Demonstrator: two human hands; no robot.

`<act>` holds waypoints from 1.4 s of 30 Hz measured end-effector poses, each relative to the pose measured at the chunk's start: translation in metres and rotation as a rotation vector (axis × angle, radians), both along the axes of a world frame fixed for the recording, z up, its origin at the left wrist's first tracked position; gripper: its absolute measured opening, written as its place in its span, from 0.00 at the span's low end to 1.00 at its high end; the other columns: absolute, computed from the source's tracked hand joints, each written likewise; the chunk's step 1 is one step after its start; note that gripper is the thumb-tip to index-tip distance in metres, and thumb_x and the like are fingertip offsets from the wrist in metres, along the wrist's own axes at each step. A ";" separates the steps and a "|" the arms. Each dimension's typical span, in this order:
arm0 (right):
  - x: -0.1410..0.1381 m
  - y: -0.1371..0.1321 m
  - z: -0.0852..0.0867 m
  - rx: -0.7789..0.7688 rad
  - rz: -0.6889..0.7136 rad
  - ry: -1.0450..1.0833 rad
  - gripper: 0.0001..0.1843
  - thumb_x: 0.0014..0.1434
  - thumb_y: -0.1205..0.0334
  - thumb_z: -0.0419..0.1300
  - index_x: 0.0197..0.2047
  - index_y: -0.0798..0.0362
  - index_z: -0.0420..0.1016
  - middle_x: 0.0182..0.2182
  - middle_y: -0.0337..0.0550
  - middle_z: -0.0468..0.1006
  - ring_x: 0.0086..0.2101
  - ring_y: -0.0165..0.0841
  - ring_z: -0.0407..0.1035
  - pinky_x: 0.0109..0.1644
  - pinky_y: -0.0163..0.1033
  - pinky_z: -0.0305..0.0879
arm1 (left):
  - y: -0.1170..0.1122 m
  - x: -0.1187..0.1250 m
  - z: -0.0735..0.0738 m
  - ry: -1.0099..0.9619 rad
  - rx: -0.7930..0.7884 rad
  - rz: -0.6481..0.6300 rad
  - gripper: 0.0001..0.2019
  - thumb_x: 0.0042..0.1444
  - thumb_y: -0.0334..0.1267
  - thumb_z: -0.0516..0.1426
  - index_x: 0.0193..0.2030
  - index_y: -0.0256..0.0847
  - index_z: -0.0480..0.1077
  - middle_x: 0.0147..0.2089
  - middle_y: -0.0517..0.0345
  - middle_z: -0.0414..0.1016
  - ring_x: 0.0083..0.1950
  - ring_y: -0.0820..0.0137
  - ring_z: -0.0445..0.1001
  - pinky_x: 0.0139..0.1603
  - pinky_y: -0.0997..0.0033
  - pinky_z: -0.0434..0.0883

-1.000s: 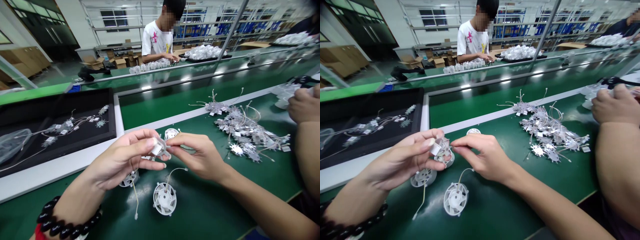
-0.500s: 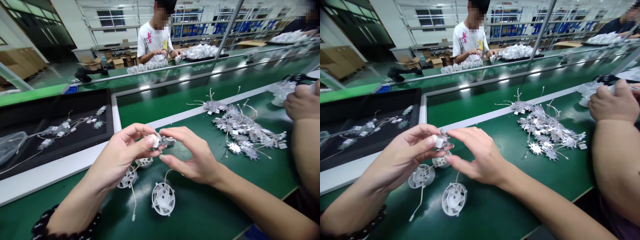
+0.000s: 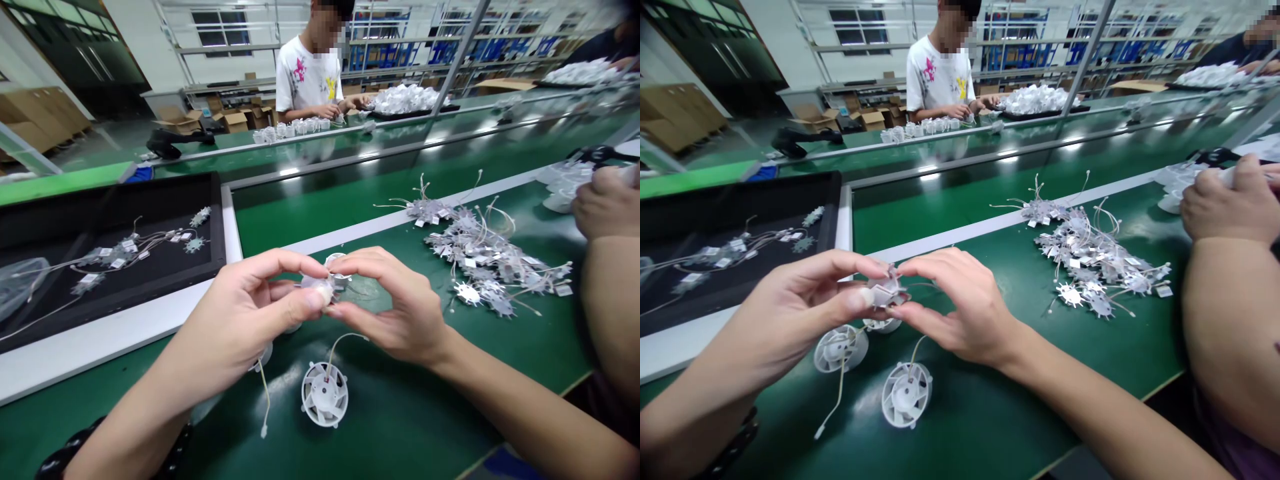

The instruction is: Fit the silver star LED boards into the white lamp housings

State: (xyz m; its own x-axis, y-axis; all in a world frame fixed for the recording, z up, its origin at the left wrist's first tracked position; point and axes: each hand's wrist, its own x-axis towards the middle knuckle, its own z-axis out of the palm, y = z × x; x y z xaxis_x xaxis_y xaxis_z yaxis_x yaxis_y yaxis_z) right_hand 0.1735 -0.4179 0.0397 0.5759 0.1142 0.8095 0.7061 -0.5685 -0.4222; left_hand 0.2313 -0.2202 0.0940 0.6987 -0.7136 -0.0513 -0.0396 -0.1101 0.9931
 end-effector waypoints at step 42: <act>-0.007 0.001 0.010 0.179 0.228 0.285 0.13 0.57 0.66 0.71 0.45 0.55 0.76 0.32 0.39 0.81 0.33 0.29 0.75 0.40 0.35 0.72 | 0.009 0.015 0.000 0.367 0.009 -0.249 0.14 0.60 0.40 0.66 0.52 0.45 0.77 0.45 0.55 0.81 0.43 0.71 0.81 0.42 0.78 0.79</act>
